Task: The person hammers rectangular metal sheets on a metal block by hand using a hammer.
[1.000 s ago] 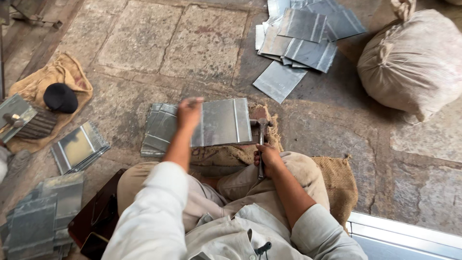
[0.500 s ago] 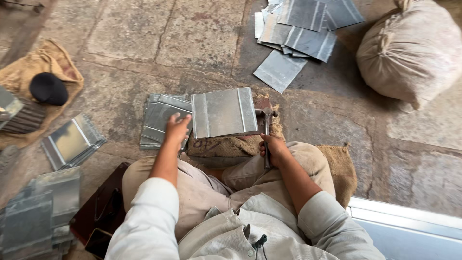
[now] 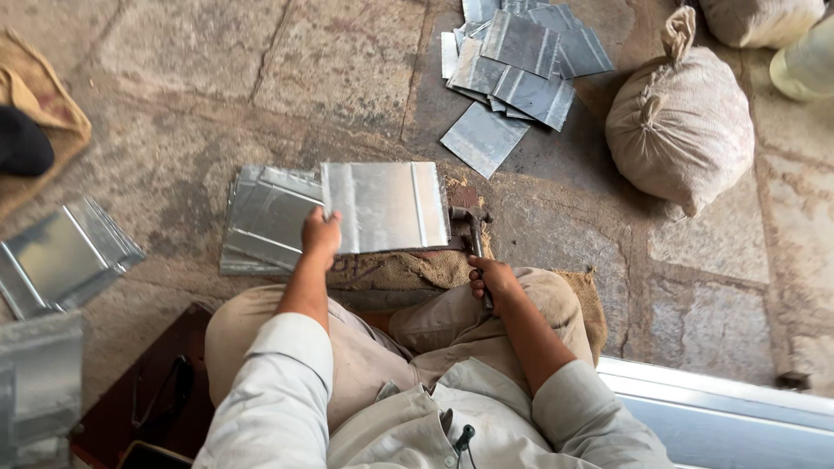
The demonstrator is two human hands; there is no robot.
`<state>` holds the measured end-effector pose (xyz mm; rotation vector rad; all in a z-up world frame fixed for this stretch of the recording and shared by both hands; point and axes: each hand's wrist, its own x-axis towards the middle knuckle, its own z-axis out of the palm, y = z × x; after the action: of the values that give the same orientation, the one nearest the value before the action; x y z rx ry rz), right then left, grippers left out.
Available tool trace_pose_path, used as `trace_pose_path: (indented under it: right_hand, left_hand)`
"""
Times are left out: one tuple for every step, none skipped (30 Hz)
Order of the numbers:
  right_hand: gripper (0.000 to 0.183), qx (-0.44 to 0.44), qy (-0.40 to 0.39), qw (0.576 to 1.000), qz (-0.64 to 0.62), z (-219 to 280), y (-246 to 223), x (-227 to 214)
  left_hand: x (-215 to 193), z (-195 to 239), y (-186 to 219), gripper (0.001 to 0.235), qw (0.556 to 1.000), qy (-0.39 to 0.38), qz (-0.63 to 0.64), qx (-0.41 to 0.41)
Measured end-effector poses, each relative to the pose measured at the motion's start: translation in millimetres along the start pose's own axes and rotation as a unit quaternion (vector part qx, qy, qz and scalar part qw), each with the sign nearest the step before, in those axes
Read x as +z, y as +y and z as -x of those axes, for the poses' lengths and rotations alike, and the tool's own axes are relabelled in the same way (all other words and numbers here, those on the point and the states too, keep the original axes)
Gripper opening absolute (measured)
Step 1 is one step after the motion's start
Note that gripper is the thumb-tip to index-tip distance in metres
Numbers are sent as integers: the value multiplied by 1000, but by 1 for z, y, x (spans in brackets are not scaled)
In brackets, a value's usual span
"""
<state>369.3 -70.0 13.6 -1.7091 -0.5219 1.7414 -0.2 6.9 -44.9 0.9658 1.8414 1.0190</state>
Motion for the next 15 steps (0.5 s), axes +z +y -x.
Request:
trace_pose_path:
  right_hand:
    - [25,-18,26,997,70,5,3,2]
    - [31,-36,50,988,141,11,3,6]
    - [26,-65,54,986,143,20,3,11]
    - [21,-94,57,983,145,32,3,16]
    - [16,-122,59,980,146,45,-1,22]
    - [15,-197,53,964,169,59,-8,28]
    - [14,-270,45,943,190,75,-17,32]
    - [14,-342,38,916,208,89,-28,39]
    - [11,-394,38,891,222,105,-42,41]
    - [9,-443,39,865,234,121,-57,42]
    - [11,-592,16,773,229,130,-79,42]
    - [14,-722,-10,657,217,135,-99,44]
    - [13,-740,-4,648,180,143,-111,43]
    - [17,-759,3,635,142,146,-122,43]
    - [17,-789,-5,606,100,139,-130,47]
  left_hand:
    - [-2,-7,-6,28,1000,24,-5,6]
    - [-4,-14,-11,28,999,50,-9,11]
    - [-4,-19,-14,30,997,73,-13,8]
    - [-4,-22,-14,32,995,97,-17,6]
    - [-4,-21,-14,34,992,121,-21,2]
    - [-3,-20,-12,43,990,135,-39,1]
    - [-2,-17,-7,54,987,150,-57,0]
    - [-3,-14,0,65,984,163,-77,1]
    - [-5,-10,7,68,985,153,-81,-23]
    - [-8,-6,13,71,985,143,-86,-48]
    - [-11,0,20,74,984,132,-91,-73]
    - [-15,5,25,74,984,130,-94,-74]
    - [-18,10,30,74,984,128,-98,-76]
    - [-21,11,36,74,984,127,-101,-74]
    - [-24,11,41,74,984,122,-101,-78]
